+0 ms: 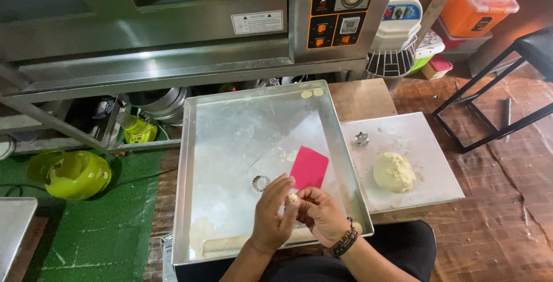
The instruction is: The person prepares small dough balls by rolling out dough with a rolling pin, cutting circular shapes with a metal mold, and then hand-rolling each piece.
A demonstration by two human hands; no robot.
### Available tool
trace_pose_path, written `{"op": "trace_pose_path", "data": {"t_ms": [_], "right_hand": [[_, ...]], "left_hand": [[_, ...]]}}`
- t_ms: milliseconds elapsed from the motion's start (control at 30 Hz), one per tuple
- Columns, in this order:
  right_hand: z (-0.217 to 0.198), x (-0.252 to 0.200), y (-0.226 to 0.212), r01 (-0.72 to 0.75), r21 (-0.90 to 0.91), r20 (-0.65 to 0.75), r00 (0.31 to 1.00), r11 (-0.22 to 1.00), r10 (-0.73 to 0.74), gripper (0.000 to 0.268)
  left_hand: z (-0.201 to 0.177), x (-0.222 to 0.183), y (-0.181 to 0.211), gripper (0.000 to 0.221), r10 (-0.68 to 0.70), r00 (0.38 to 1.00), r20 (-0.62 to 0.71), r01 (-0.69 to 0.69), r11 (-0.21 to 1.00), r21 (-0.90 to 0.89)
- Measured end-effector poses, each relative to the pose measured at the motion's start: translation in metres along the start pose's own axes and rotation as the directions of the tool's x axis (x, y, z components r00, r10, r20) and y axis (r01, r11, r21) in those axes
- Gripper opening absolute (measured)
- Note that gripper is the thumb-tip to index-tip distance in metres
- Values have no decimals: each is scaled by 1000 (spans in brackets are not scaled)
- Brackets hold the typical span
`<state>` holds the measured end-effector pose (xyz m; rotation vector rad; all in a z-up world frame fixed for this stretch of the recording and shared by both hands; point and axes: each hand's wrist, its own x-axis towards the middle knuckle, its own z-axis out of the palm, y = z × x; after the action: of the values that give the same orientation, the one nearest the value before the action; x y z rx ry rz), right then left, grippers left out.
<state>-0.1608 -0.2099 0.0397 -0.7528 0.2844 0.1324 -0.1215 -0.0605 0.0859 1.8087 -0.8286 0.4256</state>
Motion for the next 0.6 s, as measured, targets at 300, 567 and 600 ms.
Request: {"op": "trace_pose_path", "data": {"t_ms": [300, 567, 600], "right_hand": [[23, -29, -6, -112, -167, 27, 993, 980, 118, 13], [39, -31, -6, 10, -42, -135, 991, 999, -15, 24], [44, -30, -7, 35, -4, -243, 969, 999, -35, 24]], "left_hand": [[-1, -2, 13, 32, 41, 997, 58, -44, 998, 54], [3, 5, 44, 26, 189, 974, -125, -179, 980, 86], [6, 7, 51, 29, 313, 942, -124, -294, 944, 150]]}}
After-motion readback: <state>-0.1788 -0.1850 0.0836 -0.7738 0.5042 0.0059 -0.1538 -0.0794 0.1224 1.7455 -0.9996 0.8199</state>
